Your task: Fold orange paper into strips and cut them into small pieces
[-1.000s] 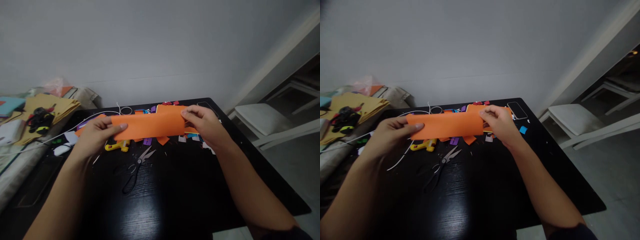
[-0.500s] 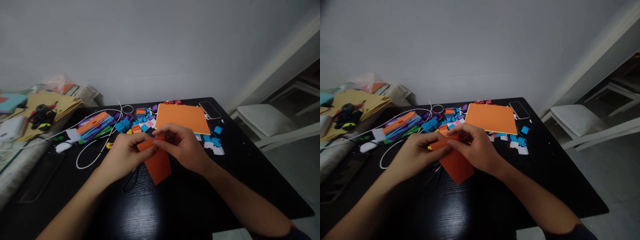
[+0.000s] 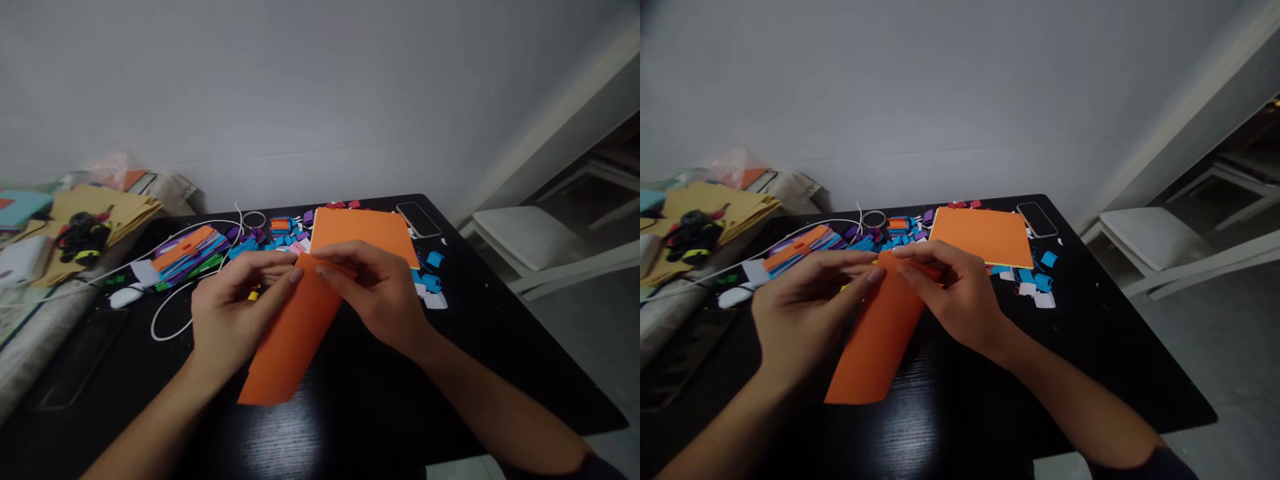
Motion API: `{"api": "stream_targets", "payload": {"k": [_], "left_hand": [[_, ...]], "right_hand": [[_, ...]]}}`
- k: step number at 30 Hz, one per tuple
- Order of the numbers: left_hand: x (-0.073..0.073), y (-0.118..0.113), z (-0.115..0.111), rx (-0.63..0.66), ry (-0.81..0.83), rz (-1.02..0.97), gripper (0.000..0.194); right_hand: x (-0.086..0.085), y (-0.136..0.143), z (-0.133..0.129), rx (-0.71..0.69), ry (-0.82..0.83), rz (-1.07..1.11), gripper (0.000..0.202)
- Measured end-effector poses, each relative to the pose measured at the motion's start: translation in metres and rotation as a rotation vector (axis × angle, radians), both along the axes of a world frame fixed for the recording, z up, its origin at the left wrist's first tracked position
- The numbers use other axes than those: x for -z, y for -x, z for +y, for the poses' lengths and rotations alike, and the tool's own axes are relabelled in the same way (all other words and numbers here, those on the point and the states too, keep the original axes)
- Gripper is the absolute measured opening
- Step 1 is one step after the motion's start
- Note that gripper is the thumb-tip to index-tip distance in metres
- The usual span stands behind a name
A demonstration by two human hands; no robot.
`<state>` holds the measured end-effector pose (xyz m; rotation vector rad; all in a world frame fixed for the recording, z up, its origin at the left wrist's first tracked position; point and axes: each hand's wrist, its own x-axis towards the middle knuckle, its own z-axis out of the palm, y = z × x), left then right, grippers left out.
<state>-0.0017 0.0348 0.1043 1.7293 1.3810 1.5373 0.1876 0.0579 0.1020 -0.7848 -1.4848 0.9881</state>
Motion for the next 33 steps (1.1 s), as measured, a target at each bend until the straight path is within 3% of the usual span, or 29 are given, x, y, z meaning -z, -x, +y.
{"api": "stream_targets", "payload": {"k": [6,14,26,33], "left_hand": [[0.0013,0.0006,-0.0055,-0.011,-0.099,0.100,0.020],[0.0021,-0.0002,-0.0076,0.017,-0.139,0.096,0.033],[0.0023,0.0009,-0.0047,0.049,-0.157,0.075,0.027],[-0.0043,0.0000,-0.0028,0.089,0.036,-0.051,0.019]], "right_hand": [[-0.0011,0.0014,-0.0070,0.104,-0.060,-0.022,0.012],[0.0003,-0.0009,-0.0092,0.129,-0.106,-0.034,0.015],[-0.0021,-0.0021,-0.0097,0.184,-0.117,-0.070,0.014],[-0.0003,-0.0018,-0.0081,0.142,-0.122,-0.069,0.014]]}}
